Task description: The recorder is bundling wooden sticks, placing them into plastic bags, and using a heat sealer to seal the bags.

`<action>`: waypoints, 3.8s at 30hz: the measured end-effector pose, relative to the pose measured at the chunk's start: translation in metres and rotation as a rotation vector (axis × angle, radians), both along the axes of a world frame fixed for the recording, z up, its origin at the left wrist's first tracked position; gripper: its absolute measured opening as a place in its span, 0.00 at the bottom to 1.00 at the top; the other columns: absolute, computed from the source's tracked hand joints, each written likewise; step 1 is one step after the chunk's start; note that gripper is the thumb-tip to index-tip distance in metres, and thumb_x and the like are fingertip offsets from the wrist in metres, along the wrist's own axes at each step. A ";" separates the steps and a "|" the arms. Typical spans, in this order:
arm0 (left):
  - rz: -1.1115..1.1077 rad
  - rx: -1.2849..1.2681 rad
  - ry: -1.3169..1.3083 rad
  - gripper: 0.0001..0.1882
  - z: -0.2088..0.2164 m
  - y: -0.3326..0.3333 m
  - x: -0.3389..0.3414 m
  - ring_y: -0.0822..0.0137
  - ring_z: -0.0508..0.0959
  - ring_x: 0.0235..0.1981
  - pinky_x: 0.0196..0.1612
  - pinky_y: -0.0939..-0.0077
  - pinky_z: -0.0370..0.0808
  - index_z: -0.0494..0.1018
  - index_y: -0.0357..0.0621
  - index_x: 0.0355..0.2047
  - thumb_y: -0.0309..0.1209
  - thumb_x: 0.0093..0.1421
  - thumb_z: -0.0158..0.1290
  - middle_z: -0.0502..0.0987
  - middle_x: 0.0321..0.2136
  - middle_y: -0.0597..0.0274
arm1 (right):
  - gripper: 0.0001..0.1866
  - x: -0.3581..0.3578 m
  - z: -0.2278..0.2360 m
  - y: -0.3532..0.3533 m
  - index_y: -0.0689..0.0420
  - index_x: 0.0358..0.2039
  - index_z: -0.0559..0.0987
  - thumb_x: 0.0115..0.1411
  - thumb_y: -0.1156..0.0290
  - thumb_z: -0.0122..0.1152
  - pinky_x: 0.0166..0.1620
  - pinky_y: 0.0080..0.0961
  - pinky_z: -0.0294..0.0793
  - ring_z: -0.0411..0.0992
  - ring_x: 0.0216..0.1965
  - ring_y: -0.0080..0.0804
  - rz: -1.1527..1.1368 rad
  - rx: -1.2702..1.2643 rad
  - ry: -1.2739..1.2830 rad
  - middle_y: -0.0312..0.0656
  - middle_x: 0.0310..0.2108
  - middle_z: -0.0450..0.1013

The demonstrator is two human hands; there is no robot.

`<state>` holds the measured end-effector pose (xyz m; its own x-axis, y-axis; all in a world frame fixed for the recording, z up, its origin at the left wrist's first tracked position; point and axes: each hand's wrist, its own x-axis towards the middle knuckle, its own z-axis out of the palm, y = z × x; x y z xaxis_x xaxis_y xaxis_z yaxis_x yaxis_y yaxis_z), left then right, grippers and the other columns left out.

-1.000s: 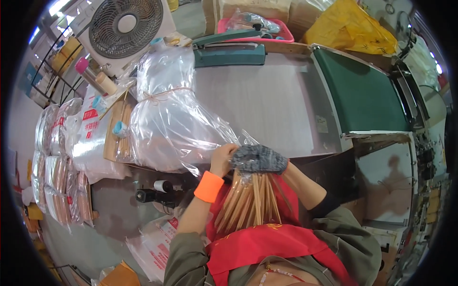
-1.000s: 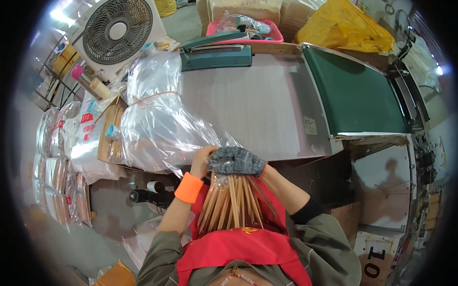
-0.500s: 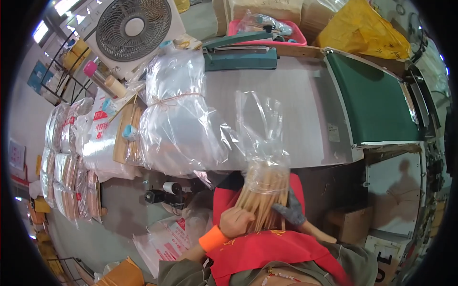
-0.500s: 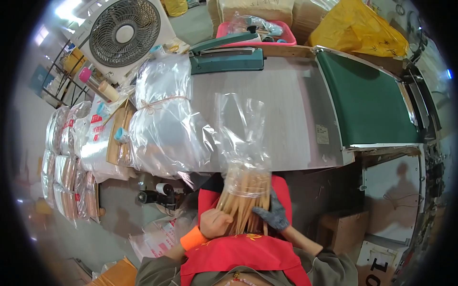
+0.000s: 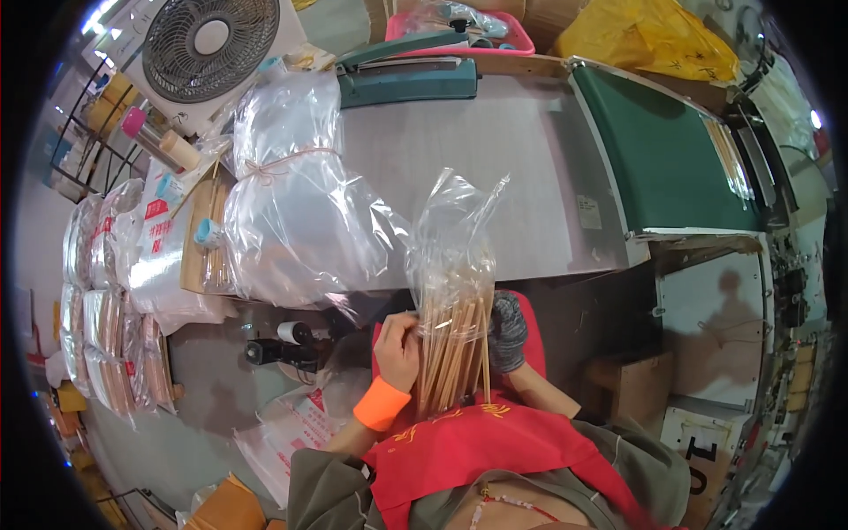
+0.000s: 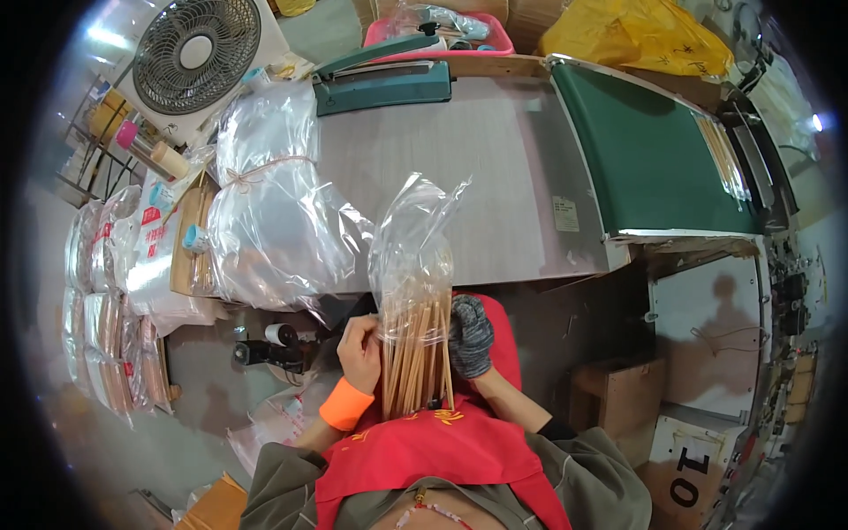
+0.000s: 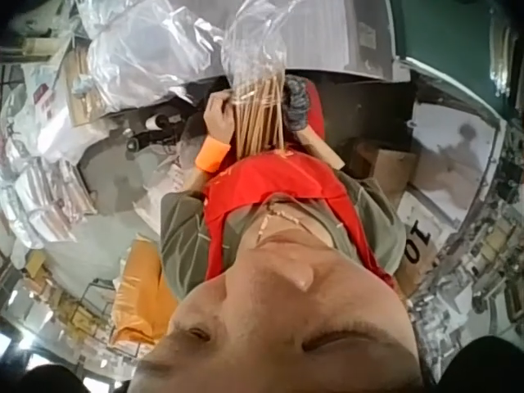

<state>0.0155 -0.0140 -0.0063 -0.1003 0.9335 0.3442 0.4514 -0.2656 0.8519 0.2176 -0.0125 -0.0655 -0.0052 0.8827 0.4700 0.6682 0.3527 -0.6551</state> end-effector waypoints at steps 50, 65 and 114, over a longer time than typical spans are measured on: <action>-0.322 0.756 0.773 0.06 0.262 0.133 -0.042 0.60 0.75 0.24 0.25 0.71 0.70 0.67 0.43 0.26 0.24 0.49 0.55 0.72 0.21 0.61 | 0.07 0.094 0.325 0.154 0.52 0.31 0.78 0.52 0.68 0.55 0.38 0.31 0.72 0.73 0.33 0.36 0.410 0.551 -0.931 0.39 0.32 0.75; -0.342 0.441 0.481 0.09 0.228 0.152 -0.027 0.55 0.74 0.24 0.24 0.68 0.70 0.65 0.39 0.27 0.20 0.49 0.55 0.72 0.23 0.55 | 0.26 0.098 0.308 0.151 0.54 0.41 0.73 0.46 0.51 0.65 0.54 0.42 0.63 0.64 0.50 0.50 0.262 0.557 -0.865 0.46 0.48 0.66; -0.379 -0.736 -0.322 0.18 0.100 0.100 -0.100 0.73 0.74 0.40 0.44 0.78 0.71 0.68 0.39 0.48 0.29 0.58 0.54 0.75 0.41 0.62 | 0.19 -0.040 0.154 0.483 0.56 0.36 0.78 0.59 0.60 0.41 0.52 0.44 0.62 0.68 0.45 0.49 0.034 0.052 -1.142 0.53 0.43 0.70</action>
<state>-0.0842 0.0858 0.0932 0.2720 0.8973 -0.3476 0.1535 0.3161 0.9362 0.1779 0.4703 0.0884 -0.4759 0.8537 0.2113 0.8538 0.3907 0.3441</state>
